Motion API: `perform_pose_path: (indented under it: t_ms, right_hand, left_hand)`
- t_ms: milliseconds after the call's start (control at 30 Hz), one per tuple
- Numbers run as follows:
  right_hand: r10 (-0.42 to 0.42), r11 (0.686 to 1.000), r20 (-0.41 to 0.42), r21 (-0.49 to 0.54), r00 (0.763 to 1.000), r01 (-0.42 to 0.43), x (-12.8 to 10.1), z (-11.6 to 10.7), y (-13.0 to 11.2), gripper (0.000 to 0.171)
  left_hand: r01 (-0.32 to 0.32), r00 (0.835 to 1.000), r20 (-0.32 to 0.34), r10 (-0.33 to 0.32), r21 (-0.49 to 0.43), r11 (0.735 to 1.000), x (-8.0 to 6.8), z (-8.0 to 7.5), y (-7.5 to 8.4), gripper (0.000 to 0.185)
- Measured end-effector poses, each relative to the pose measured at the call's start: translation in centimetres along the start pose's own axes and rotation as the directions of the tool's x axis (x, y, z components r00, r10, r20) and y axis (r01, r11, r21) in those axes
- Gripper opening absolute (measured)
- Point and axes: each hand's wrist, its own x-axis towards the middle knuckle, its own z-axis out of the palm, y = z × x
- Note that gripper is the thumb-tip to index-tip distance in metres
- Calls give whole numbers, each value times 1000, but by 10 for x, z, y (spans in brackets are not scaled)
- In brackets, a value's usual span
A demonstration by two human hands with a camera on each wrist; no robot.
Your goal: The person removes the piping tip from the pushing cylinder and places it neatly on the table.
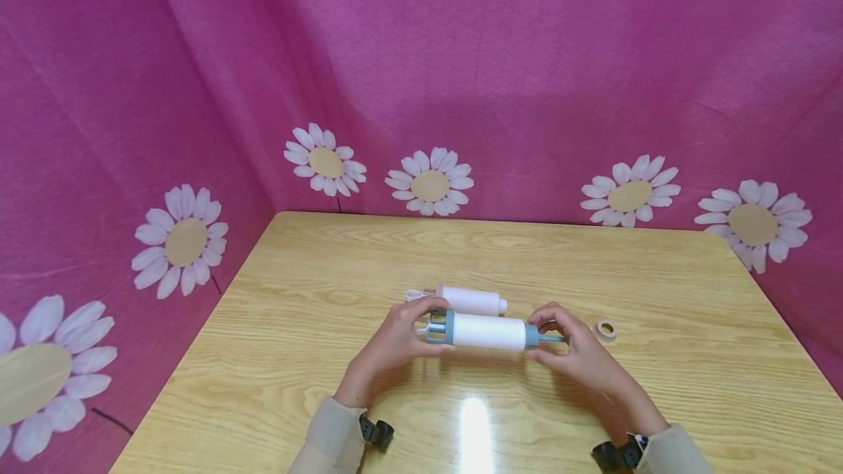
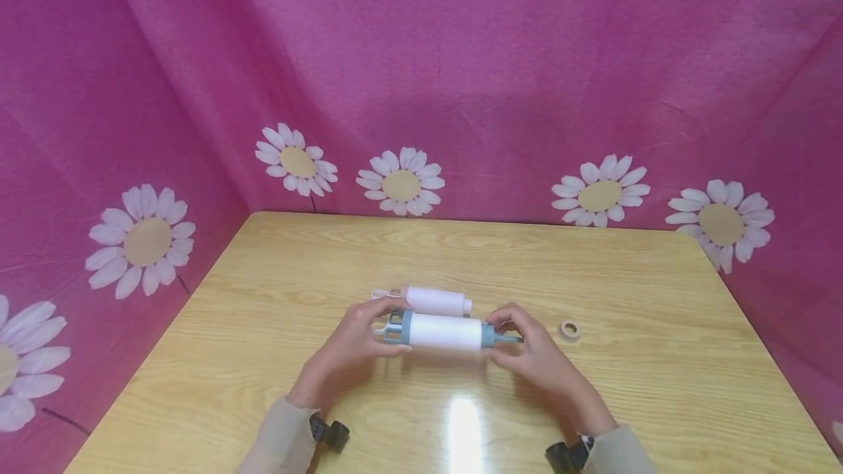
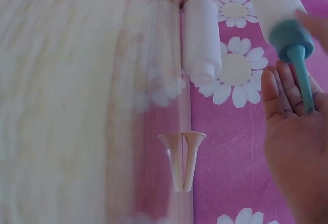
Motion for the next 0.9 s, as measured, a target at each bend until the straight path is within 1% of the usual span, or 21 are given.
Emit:
perform_pose_path:
  t_ms: [67, 133, 200, 267, 367, 433, 533, 633, 767, 900]
  right_hand:
    - [25, 999, -2, 26, 1000, -25, 0, -2, -2, 33]
    - [79, 996, -8, 33, 997, -78, -1, -3, -3, 27]
    - [145, 989, -6, 20, 989, -145, -1, -4, -5, 20]
    - [212, 977, 13, 2, 977, -212, 0, -6, -5, 16]
    - [288, 957, 71, 12, 955, -290, 0, -6, -4, 23]
    - [315, 948, 106, 25, 943, -319, 1, -6, -3, 28]
    - [337, 938, 133, 40, 932, -345, 1, -6, -3, 30]
    - [350, 933, 132, 43, 927, -359, 1, -6, -3, 25]
    - [347, 935, 109, 39, 932, -353, 1, -5, -5, 17]
    - [316, 946, 82, 47, 945, -321, 0, -3, -5, 15]
  left_hand:
    - [4, 1000, -3, -4, 0, 1000, 0, 0, 0, 53]
    - [10, 1000, -5, -10, 2, 1000, -1, -1, 0, 53]
    - [12, 1000, -6, -12, 4, 1000, -1, -1, 0, 53]
    - [4, 1000, -5, -4, 8, 1000, -2, -1, -1, 53]
    - [-9, 1000, -3, 9, 17, 1000, -2, -1, -1, 53]
    - [-13, 1000, -2, 13, 22, 1000, -2, -1, -2, 53]
    - [-11, 1000, 1, 11, 25, 1000, -3, -1, -2, 53]
    - [-18, 1000, 2, 18, 21, 1000, -4, -1, -2, 53]
    - [-18, 1000, 3, 18, 11, 1000, -4, -1, -2, 53]
    - [3, 1000, 3, -3, 6, 1000, -4, -1, -3, 54]
